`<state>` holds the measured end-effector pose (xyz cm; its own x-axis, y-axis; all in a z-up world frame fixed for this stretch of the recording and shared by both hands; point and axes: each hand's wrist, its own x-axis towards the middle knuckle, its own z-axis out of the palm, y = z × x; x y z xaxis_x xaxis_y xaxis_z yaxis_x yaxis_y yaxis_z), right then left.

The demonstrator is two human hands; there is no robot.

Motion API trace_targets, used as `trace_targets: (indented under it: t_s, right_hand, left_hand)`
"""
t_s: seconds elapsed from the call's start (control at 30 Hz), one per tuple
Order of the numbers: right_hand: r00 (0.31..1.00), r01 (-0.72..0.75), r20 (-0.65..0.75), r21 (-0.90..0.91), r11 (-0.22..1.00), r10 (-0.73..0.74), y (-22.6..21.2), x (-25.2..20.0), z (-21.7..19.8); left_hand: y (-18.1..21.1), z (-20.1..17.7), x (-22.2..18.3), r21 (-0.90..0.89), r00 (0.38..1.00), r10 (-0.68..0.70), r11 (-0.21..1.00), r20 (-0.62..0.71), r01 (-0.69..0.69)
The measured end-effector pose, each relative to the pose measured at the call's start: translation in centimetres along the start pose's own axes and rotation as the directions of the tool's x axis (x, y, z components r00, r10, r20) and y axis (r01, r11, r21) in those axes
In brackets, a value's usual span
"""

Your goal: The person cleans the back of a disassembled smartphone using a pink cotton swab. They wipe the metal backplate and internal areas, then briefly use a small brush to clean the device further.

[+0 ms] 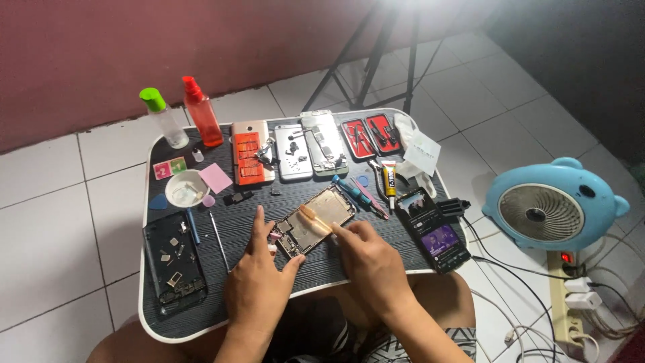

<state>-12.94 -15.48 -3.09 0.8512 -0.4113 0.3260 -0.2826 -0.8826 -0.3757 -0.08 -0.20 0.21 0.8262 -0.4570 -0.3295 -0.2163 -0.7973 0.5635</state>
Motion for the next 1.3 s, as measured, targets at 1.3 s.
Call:
trace_targets:
  t_s: [1.3]
  right_hand:
    - [0.917,-0.315,-0.313,-0.189,0.93,0.247,4.6,5.9,1.1]
  left_hand:
    - [-0.7,0.5,-2.3,-0.281,0.965,0.033,0.954,-0.259,-0.108]
